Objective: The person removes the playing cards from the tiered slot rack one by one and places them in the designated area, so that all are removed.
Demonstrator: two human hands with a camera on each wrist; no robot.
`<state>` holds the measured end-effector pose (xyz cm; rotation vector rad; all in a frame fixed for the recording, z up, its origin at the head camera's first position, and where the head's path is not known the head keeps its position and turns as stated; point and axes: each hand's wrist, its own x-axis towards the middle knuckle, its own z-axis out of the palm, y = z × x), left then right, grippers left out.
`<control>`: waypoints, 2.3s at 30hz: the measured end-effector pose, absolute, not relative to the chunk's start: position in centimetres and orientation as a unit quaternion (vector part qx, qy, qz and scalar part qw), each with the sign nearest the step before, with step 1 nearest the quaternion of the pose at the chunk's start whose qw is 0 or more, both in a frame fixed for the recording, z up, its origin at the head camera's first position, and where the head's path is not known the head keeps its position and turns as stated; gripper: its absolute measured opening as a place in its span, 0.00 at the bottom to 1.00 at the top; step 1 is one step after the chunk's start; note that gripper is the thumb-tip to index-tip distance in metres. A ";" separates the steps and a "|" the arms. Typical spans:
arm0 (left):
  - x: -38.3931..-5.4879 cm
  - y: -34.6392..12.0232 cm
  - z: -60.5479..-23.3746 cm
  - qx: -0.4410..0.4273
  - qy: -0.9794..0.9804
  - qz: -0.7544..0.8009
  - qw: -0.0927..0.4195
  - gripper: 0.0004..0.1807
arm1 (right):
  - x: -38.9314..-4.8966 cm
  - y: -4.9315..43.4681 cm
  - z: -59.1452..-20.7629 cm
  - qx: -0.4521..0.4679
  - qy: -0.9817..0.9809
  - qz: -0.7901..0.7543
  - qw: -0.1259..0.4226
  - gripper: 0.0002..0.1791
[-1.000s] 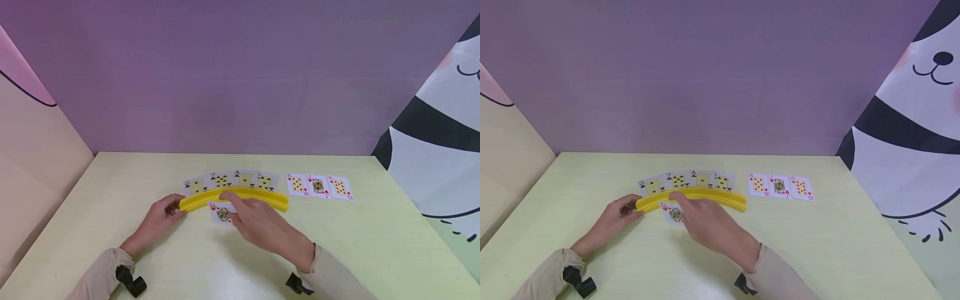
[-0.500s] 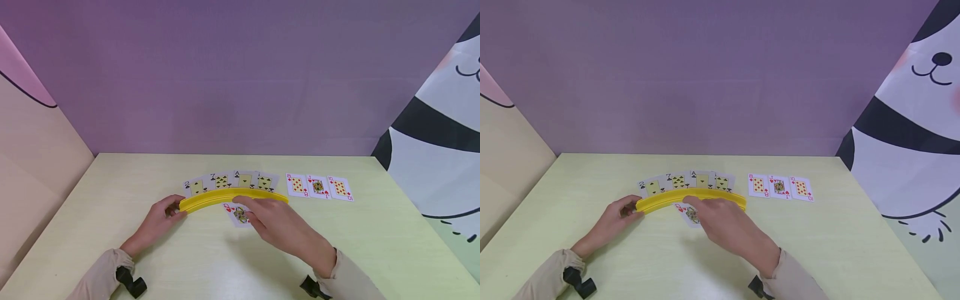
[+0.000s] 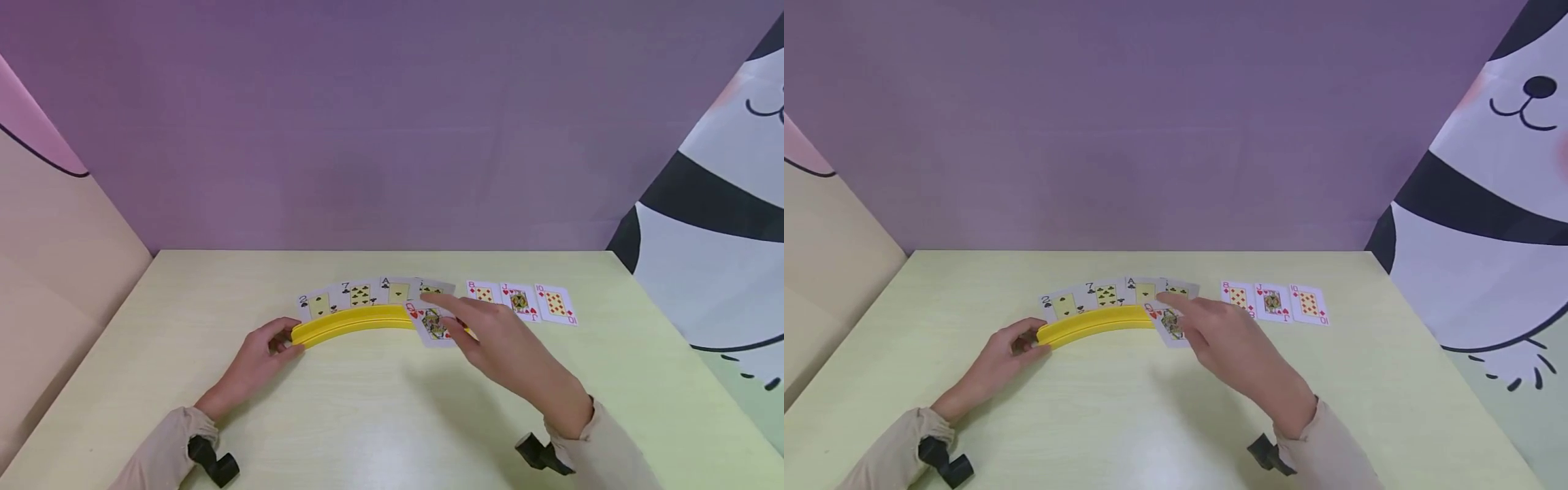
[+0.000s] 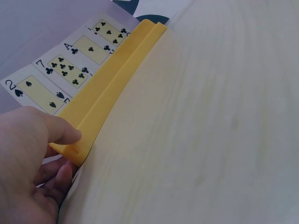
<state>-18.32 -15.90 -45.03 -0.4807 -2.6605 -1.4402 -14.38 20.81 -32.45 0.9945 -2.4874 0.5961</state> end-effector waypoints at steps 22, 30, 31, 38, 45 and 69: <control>-18.5 -16.0 -45.3 -0.156 -0.869 -0.467 0.041 0.19 | -15.5 27.3 -31.0 0.230 -0.905 0.224 0.278 0.26; -18.4 -15.9 -45.3 -0.155 -0.868 -0.470 0.037 0.20 | -15.9 29.3 -30.7 0.218 -0.894 0.215 0.328 0.15; -18.4 -15.9 -45.3 -0.155 -0.867 -0.472 0.037 0.19 | -16.0 29.7 -30.7 0.218 -0.892 0.216 0.333 0.14; -18.1 -15.9 -45.1 -0.154 -0.866 -0.474 0.036 0.19 | -16.7 31.6 -30.9 0.186 -0.894 0.229 0.339 0.10; -18.3 -16.1 -45.3 -0.158 -0.859 -0.485 0.032 0.19 | -17.5 33.3 -31.4 0.135 -0.909 0.222 0.326 0.09; -18.3 -15.9 -45.2 -0.156 -0.864 -0.478 0.032 0.19 | -19.0 36.6 -33.4 0.080 -0.930 0.199 0.300 0.18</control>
